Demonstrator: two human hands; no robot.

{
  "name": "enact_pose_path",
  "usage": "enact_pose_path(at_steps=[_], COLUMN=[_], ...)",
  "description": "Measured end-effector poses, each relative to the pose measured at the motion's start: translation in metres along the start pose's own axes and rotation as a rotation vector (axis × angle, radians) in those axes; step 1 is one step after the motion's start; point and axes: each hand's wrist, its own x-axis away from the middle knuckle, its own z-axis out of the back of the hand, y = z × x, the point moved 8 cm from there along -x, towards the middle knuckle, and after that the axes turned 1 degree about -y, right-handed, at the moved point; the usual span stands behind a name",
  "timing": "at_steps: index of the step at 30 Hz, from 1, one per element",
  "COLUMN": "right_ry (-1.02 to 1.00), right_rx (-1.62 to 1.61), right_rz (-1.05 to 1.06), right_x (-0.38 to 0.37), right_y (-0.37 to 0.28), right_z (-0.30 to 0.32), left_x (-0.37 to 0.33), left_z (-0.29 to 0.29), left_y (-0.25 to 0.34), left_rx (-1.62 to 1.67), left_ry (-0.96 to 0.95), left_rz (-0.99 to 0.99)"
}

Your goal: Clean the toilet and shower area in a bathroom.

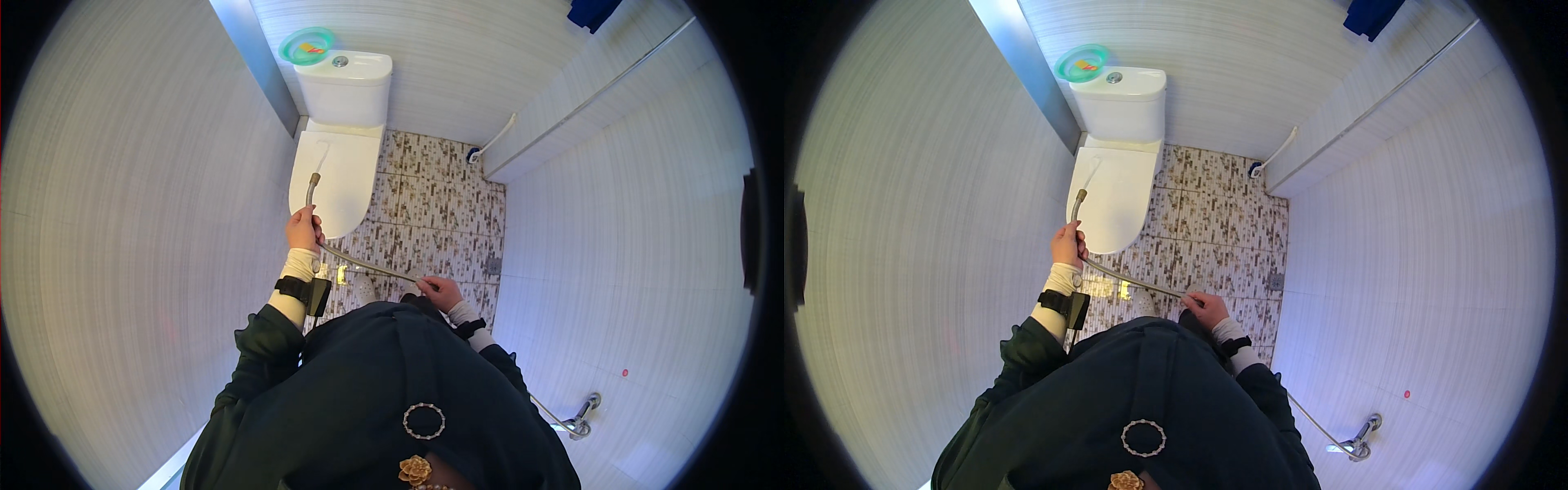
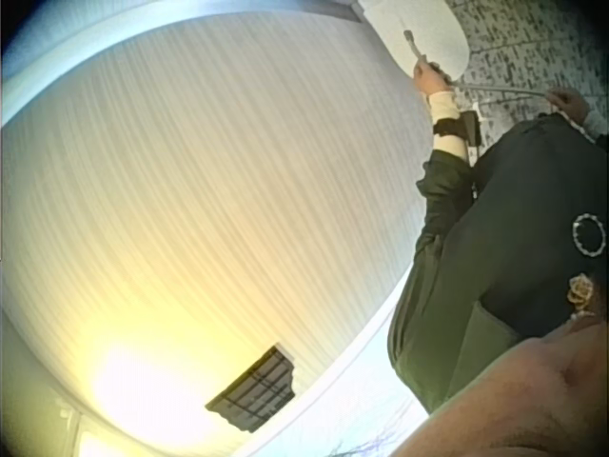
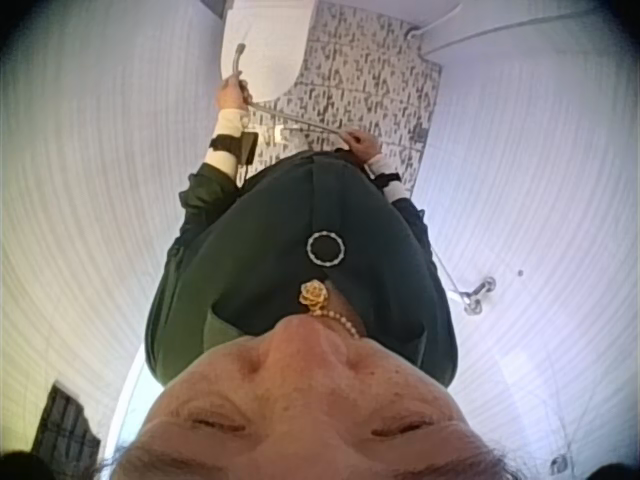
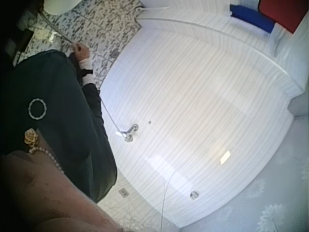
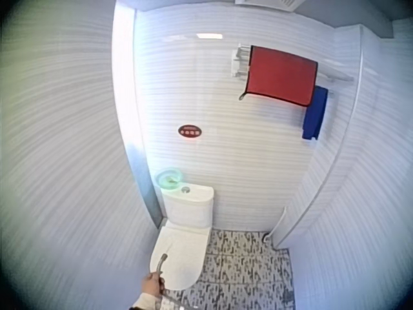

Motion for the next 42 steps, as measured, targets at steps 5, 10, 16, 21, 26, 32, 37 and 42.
enact_pose_path(at_steps=[5,10,16,21,26,32,37,42], right_ry=[0.058,0.098,0.088,-0.050,-0.228,-0.310,-0.307,-0.262], right_rx=[0.036,-0.089,-0.080,-0.195,-0.056,0.890,1.346,1.660], right_rz=[0.038,-0.032,-0.092,-0.255,-0.398,-0.247,-0.258,-0.241], right_x=[-0.001,-0.009,-0.033,-0.086,-0.195,-0.392,-0.583,-0.680], right_y=[-0.012,0.010,0.030,0.074,0.168,0.297,0.303,0.295], right_z=[0.014,0.036,0.075,0.101,0.142,0.300,0.378,0.445], left_x=[-0.004,0.000,-0.009,-0.037,-0.092,-0.153,-0.192,-0.222], left_z=[0.007,-0.010,-0.043,-0.074,-0.111,-0.173,-0.190,-0.202], left_y=[-0.005,-0.002,-0.012,-0.027,-0.033,-0.059,-0.060,-0.087], left_rx=[0.061,0.152,0.211,0.239,0.154,0.115,-0.002,-0.007], left_ry=[0.038,-0.025,-0.057,0.024,0.208,0.334,0.441,0.482], left_rz=[0.024,0.007,-0.005,-0.002,-0.005,0.071,0.079,0.097])
